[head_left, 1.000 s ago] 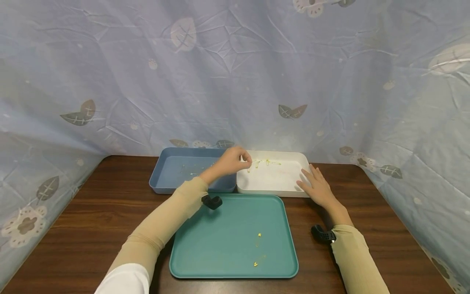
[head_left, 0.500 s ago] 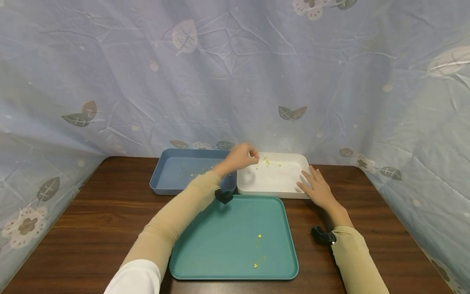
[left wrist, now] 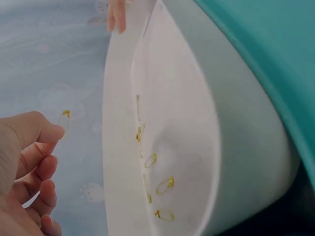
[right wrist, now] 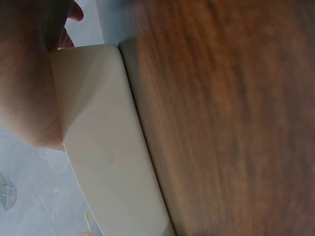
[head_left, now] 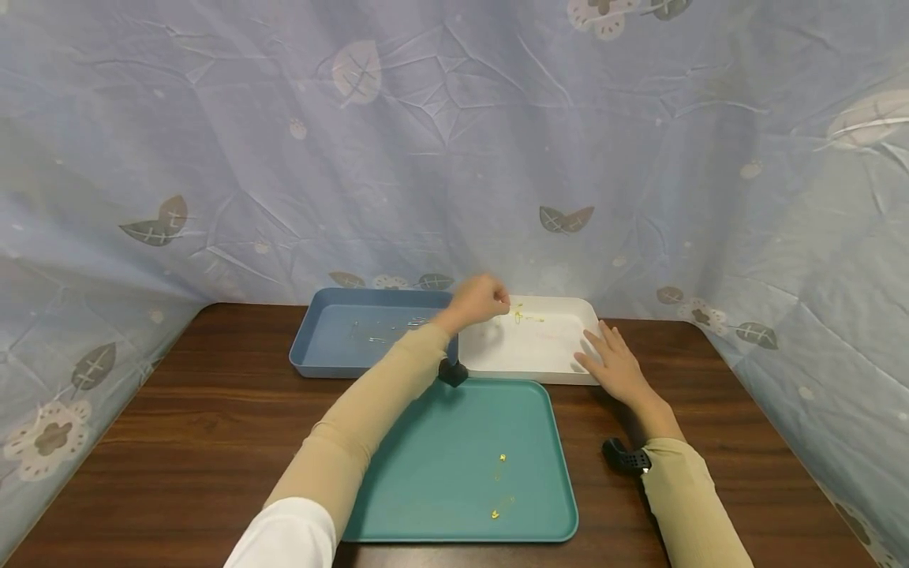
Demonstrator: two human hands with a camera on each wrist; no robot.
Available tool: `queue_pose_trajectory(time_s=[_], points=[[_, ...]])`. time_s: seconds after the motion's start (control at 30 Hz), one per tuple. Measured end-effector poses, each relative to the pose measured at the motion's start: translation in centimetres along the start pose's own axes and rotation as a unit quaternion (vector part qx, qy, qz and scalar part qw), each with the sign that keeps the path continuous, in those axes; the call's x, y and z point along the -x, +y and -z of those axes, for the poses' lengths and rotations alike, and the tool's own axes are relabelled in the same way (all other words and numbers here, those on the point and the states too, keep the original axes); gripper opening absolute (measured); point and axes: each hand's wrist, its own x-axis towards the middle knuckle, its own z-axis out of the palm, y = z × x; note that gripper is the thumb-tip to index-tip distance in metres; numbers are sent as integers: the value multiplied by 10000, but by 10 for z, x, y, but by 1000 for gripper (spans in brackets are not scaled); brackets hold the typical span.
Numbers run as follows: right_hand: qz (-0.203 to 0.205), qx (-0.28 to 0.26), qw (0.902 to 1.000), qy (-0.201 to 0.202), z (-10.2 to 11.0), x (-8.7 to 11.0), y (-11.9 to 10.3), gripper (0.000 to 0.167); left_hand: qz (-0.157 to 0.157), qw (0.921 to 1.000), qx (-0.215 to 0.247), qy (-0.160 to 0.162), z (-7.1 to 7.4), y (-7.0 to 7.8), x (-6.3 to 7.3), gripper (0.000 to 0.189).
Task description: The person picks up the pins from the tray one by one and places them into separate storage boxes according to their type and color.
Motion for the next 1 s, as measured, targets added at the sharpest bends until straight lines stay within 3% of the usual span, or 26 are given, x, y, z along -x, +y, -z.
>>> queue_pose_trajectory(time_s=[0.53,0.77,1.0], points=[[13,30,10000,-48,2,1,-6,65,418,9984,-375,-97,-11,0,-11,19],[43,-22,10000,-42,1,1,-7,65,496,9975,-494,-128,-17,0,-14,32],[53,-43,10000,1,-2,0,-6,65,507,9971,-567,-33,-15,-2,-10,20]])
